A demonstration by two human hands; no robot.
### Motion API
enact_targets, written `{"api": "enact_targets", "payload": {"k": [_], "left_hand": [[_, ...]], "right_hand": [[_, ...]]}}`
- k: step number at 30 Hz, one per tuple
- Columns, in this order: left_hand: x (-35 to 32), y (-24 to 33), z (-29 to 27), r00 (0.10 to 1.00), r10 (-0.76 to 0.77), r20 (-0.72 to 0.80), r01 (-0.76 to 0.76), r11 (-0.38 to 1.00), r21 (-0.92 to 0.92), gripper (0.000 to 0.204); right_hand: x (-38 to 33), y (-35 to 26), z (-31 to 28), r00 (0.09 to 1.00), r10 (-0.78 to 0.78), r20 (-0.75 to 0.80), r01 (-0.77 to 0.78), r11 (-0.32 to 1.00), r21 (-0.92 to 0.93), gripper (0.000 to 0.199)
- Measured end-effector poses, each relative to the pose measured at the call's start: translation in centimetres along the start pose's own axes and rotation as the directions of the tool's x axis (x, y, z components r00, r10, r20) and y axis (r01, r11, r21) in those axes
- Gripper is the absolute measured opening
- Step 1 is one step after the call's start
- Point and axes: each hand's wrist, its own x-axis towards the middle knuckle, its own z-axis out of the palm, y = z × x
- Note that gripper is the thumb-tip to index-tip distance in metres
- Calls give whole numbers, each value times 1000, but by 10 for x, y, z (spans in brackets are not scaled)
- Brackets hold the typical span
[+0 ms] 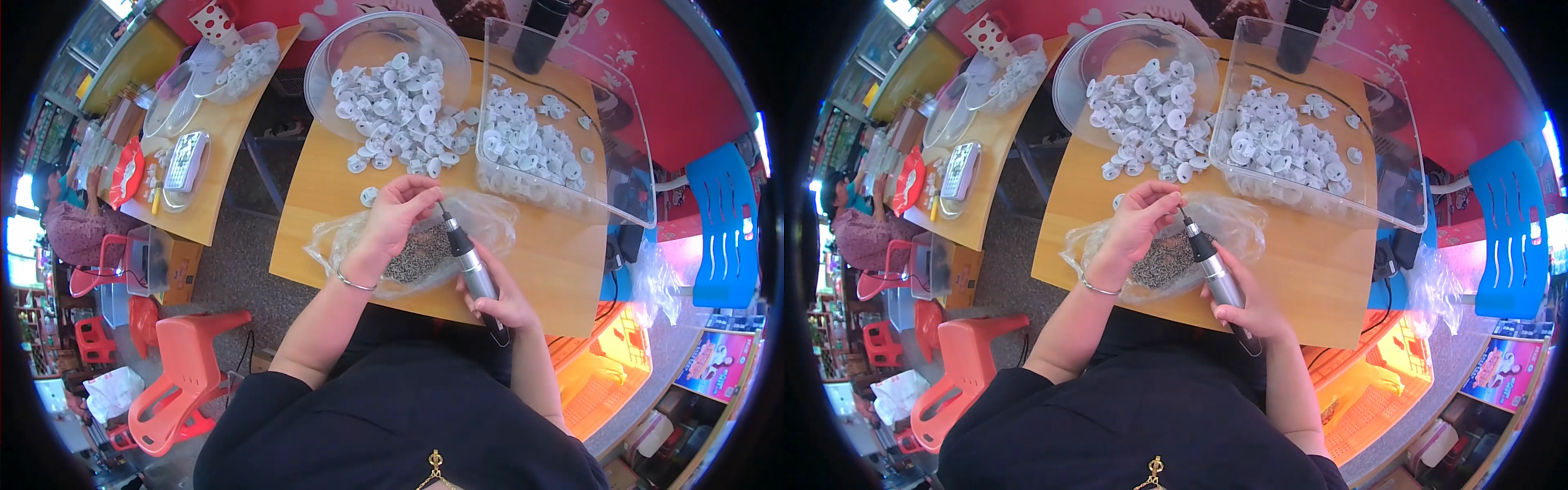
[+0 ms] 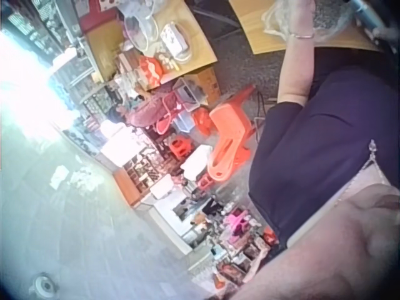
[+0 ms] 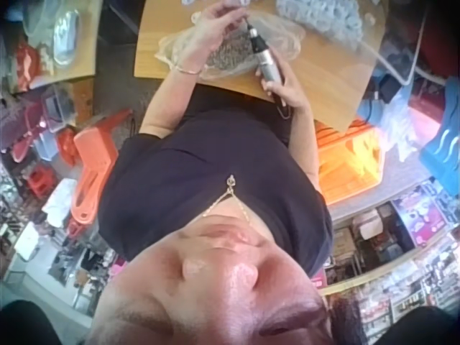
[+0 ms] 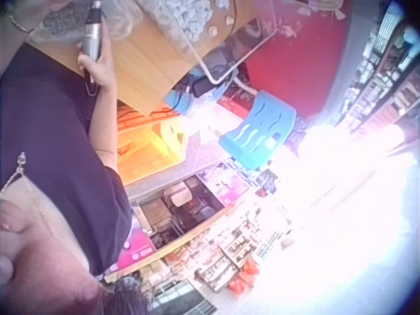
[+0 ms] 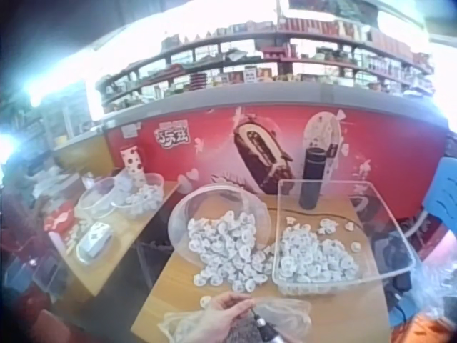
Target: The person assembles plastic components by picking up plastic parts and driving screws into them using an electric screwdriver.
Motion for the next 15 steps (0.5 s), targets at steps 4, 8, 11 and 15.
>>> {"api": "enact_targets", "payload": {"k": [4, 8, 11, 15], "left_hand": [[-2, 2, 4, 999, 18, -33, -17, 1000, 15, 14], [-2, 2, 5, 997, 18, -78, -18, 1000, 3, 14], [-2, 1, 3, 999, 26, -48, -26, 1000, 2, 15], [-3, 0, 4, 998, 41, -52, -40, 999, 15, 15]], "right_hand": [[0, -1, 1, 1000, 14, -5, -14, 1000, 1, 100], [0, 0, -1, 1000, 11, -1, -11, 1000, 4, 101], [0, 0, 0, 1000, 15, 0, -15, 1000, 7, 101], [1, 0, 0, 1000, 15, -3, -15, 1000, 4, 102]]}}
